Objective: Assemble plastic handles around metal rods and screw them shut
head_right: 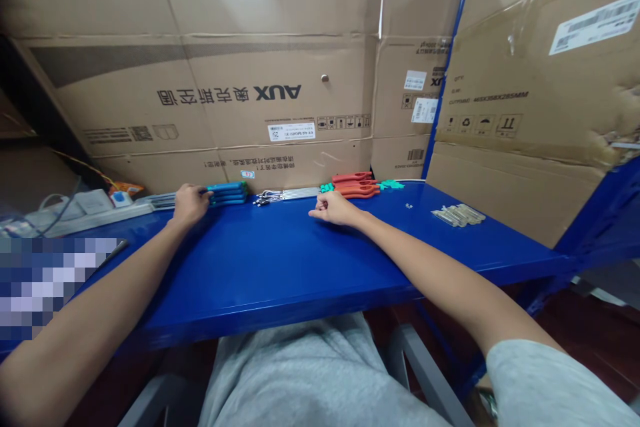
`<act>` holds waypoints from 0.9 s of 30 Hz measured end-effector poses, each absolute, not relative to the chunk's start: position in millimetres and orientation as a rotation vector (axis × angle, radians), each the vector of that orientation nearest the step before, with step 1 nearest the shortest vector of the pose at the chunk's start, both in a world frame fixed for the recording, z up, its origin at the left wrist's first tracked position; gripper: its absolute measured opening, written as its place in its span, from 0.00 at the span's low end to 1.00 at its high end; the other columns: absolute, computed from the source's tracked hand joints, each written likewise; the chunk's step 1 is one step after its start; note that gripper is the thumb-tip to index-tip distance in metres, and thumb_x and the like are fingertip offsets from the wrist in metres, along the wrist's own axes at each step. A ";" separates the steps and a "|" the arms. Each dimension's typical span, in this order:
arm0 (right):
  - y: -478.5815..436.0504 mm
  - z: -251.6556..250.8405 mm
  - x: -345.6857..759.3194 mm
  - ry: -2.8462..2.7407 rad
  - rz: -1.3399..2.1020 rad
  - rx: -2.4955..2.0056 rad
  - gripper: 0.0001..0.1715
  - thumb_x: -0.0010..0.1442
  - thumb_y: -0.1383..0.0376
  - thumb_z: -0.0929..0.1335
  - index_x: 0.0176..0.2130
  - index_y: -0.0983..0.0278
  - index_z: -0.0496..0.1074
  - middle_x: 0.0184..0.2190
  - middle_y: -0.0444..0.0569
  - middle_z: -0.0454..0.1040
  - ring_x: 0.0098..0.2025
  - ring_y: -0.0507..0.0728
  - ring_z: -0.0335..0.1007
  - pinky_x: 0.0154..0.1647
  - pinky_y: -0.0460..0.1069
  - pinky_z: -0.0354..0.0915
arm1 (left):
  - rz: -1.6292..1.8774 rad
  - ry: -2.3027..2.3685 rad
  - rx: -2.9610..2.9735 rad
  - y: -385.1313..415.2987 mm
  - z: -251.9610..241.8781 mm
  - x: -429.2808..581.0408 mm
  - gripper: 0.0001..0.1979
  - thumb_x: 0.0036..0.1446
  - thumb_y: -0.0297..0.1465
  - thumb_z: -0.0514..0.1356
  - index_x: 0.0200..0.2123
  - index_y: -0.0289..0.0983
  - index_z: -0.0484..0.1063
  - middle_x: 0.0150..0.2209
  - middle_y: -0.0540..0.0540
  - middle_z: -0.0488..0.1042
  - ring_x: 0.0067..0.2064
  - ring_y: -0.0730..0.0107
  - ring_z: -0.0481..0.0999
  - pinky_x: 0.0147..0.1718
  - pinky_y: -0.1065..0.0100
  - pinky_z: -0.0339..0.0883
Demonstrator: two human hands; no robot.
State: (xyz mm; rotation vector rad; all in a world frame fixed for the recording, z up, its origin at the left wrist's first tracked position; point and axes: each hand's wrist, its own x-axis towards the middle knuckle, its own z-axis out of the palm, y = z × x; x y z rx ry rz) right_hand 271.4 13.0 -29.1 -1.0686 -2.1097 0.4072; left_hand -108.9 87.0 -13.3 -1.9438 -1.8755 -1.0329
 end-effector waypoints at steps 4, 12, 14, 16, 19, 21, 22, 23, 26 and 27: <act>14.4 -30.3 271.6 -2.112 0.421 -1.055 0.30 0.46 0.48 0.69 0.19 0.61 0.48 0.20 0.44 0.67 0.24 0.49 0.56 0.27 0.46 0.55 | -0.924 -1.930 -1.879 87.3 -13.2 -108.4 0.11 0.55 0.31 0.54 0.32 0.32 0.74 0.33 0.37 0.72 0.45 0.51 0.71 0.46 0.57 0.66; 16.0 -32.2 272.3 -2.121 0.429 -1.052 0.28 0.48 0.51 0.69 0.19 0.61 0.49 0.21 0.44 0.67 0.24 0.49 0.57 0.28 0.46 0.56 | -0.970 -1.961 -1.873 87.6 -14.8 -107.4 0.16 0.56 0.30 0.54 0.41 0.26 0.75 0.40 0.33 0.73 0.46 0.53 0.72 0.50 0.59 0.65; 16.1 -32.6 272.2 -2.124 0.427 -1.058 0.28 0.48 0.50 0.70 0.19 0.61 0.49 0.20 0.43 0.66 0.24 0.49 0.56 0.27 0.46 0.55 | -0.972 -1.957 -1.884 87.6 -15.5 -107.4 0.16 0.56 0.29 0.53 0.42 0.24 0.75 0.41 0.32 0.73 0.46 0.53 0.72 0.51 0.59 0.64; 16.1 -32.7 272.0 -2.126 0.423 -1.064 0.28 0.48 0.51 0.70 0.19 0.61 0.49 0.20 0.43 0.66 0.24 0.49 0.56 0.27 0.46 0.55 | -0.978 -1.954 -1.888 87.8 -16.1 -107.8 0.16 0.56 0.28 0.53 0.42 0.24 0.75 0.42 0.32 0.73 0.46 0.53 0.72 0.51 0.59 0.65; 15.5 -32.3 271.8 -2.133 0.421 -1.059 0.27 0.49 0.52 0.70 0.20 0.62 0.49 0.20 0.43 0.66 0.24 0.49 0.56 0.27 0.46 0.54 | -0.993 -1.946 -1.890 88.4 -17.1 -108.8 0.16 0.56 0.28 0.52 0.42 0.26 0.75 0.42 0.32 0.74 0.46 0.52 0.73 0.50 0.58 0.66; 15.0 -31.7 271.8 -2.133 0.412 -1.060 0.27 0.49 0.53 0.70 0.19 0.62 0.49 0.20 0.43 0.65 0.24 0.49 0.56 0.28 0.46 0.54 | -1.003 -1.939 -1.892 88.4 -17.6 -109.7 0.16 0.56 0.27 0.52 0.42 0.28 0.75 0.42 0.33 0.74 0.47 0.51 0.73 0.50 0.57 0.66; 14.8 -31.5 271.9 -2.135 0.406 -1.063 0.27 0.49 0.53 0.70 0.19 0.62 0.50 0.20 0.43 0.65 0.24 0.49 0.56 0.28 0.46 0.54 | -1.006 -1.936 -1.896 88.2 -17.8 -110.1 0.16 0.56 0.27 0.52 0.42 0.29 0.75 0.42 0.33 0.74 0.48 0.51 0.72 0.50 0.58 0.65; 14.8 -31.3 272.0 -2.135 0.402 -1.068 0.27 0.49 0.53 0.70 0.19 0.62 0.50 0.20 0.43 0.65 0.24 0.49 0.56 0.27 0.46 0.54 | -1.008 -1.934 -1.900 87.9 -17.9 -110.5 0.15 0.56 0.27 0.52 0.42 0.29 0.75 0.42 0.34 0.75 0.48 0.51 0.72 0.51 0.58 0.65; 15.3 -31.9 272.5 -2.138 0.407 -1.070 0.28 0.49 0.53 0.70 0.19 0.62 0.50 0.20 0.43 0.65 0.24 0.49 0.56 0.27 0.46 0.55 | -1.013 -1.931 -1.911 87.0 -18.0 -110.8 0.16 0.56 0.28 0.52 0.42 0.28 0.75 0.43 0.34 0.74 0.48 0.52 0.72 0.51 0.60 0.64; 15.6 -32.2 272.6 -2.139 0.407 -1.067 0.28 0.49 0.53 0.70 0.20 0.62 0.50 0.20 0.43 0.66 0.24 0.49 0.56 0.28 0.46 0.55 | -1.016 -1.934 -1.908 86.8 -18.0 -110.6 0.16 0.56 0.28 0.52 0.43 0.28 0.75 0.43 0.34 0.74 0.47 0.52 0.72 0.51 0.60 0.64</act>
